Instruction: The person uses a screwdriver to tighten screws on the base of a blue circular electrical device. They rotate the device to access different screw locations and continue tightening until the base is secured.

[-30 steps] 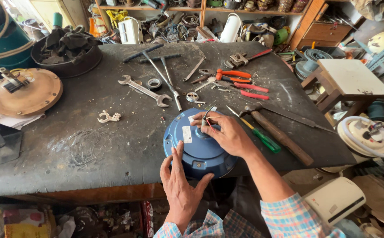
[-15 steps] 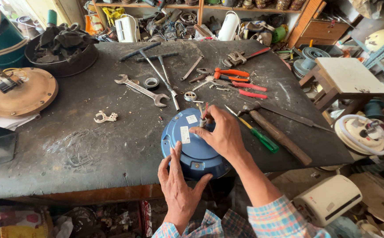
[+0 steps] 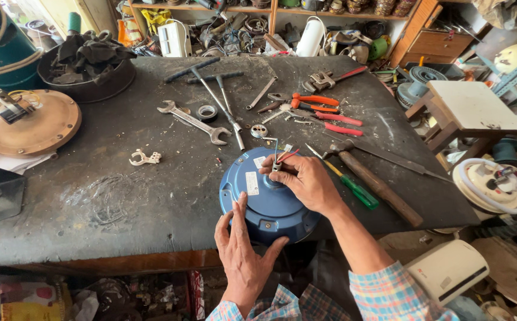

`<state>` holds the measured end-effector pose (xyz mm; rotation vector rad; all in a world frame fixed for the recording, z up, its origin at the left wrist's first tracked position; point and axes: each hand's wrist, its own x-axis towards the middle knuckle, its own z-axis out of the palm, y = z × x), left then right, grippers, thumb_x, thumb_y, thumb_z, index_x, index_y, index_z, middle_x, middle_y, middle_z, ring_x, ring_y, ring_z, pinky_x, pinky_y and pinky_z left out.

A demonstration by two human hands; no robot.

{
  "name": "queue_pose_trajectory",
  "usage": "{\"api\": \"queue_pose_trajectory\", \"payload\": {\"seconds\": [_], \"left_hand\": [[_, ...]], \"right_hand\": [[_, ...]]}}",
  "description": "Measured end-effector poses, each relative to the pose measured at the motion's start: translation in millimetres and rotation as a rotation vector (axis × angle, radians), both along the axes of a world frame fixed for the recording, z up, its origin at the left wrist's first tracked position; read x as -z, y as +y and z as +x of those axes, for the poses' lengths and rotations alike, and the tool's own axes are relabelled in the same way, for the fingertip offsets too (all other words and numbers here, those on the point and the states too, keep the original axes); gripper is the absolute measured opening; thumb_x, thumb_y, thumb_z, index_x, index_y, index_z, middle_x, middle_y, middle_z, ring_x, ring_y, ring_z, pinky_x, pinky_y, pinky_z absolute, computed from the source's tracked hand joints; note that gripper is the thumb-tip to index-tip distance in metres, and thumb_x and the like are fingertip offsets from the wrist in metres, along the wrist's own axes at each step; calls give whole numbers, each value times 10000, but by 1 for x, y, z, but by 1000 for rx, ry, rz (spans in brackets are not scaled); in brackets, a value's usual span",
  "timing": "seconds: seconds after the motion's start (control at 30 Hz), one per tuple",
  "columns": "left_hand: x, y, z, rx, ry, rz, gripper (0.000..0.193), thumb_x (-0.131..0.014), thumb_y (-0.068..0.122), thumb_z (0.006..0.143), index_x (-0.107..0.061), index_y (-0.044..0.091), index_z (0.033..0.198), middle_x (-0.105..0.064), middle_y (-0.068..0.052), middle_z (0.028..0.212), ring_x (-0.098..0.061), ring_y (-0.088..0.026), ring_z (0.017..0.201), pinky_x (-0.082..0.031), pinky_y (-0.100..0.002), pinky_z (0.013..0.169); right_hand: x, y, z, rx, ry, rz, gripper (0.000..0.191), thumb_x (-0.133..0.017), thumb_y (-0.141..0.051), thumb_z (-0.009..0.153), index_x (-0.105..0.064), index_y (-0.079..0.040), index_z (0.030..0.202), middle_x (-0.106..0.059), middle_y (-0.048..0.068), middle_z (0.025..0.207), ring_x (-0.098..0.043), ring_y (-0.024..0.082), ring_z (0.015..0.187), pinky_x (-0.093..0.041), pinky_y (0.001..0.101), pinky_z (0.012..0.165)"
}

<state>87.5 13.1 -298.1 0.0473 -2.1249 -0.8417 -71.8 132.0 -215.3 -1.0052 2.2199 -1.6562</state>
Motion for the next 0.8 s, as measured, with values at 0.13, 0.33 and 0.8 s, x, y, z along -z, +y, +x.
{"api": "queue_pose_trajectory", "payload": {"seconds": [0.13, 0.33, 0.8], "left_hand": [[1, -1, 0, -1, 8, -13, 1216, -921, 374, 673, -200, -43, 1559, -435, -162, 1576, -461, -399, 1329, -298, -496, 1149], [2, -12, -1, 54, -89, -201, 1213, -917, 544, 546, -337, -43, 1436, -321, -227, 1554, -396, -494, 1277, -213, -611, 1100], [-26, -54, -20, 301, 38, -456, 1012, -904, 407, 589, -513, 94, 1469, -494, -210, 1511, -440, -460, 1411, -365, -577, 1165]], "right_hand": [[9, -8, 10, 210, 213, 34, 244, -820, -156, 860, -767, -37, 1067, -831, 47, 939, -791, 87, 883, -630, 246, 772], [1, -16, 14, 386, 488, 220, 385, -900, -340, 761, -702, -60, 938, -785, 38, 799, -775, 193, 755, -568, 334, 674], [6, 42, 52, 166, 673, 209, 501, -726, -388, 924, -664, -121, 1342, -682, 101, 1391, -596, 303, 1356, -333, 488, 1220]]}}
